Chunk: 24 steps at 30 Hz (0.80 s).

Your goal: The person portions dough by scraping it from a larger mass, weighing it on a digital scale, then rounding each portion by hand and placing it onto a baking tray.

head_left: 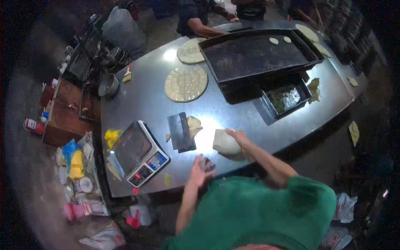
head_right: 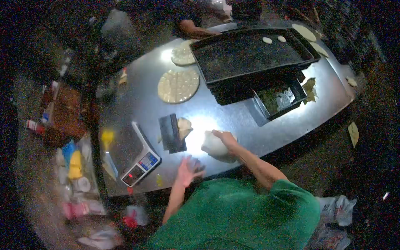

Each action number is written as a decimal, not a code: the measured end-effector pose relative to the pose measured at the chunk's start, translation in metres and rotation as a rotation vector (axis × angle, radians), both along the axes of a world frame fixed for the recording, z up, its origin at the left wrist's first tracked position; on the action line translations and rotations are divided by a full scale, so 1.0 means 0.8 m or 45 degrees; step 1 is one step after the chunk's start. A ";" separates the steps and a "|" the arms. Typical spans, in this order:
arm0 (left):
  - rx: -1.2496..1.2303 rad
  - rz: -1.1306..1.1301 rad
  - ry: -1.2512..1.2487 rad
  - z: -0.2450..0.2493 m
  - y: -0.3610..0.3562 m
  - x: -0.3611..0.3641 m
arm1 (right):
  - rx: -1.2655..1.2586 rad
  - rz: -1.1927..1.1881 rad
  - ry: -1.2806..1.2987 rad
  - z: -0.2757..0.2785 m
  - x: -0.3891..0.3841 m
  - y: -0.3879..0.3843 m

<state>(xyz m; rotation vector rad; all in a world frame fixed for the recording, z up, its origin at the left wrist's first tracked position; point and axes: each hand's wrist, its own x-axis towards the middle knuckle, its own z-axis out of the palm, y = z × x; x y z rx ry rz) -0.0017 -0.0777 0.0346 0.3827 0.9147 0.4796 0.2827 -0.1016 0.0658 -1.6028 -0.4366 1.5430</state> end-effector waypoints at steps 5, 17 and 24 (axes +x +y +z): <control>-0.046 -0.217 -0.552 0.025 0.008 0.054 | 0.114 0.140 0.837 0.118 -0.049 -0.021; 0.286 0.161 -0.198 0.165 -0.005 0.112 | 0.464 -0.211 0.600 0.087 -0.035 -0.085; 0.412 -0.001 -0.445 0.199 -0.015 0.098 | 0.497 -0.371 0.901 0.134 -0.017 -0.095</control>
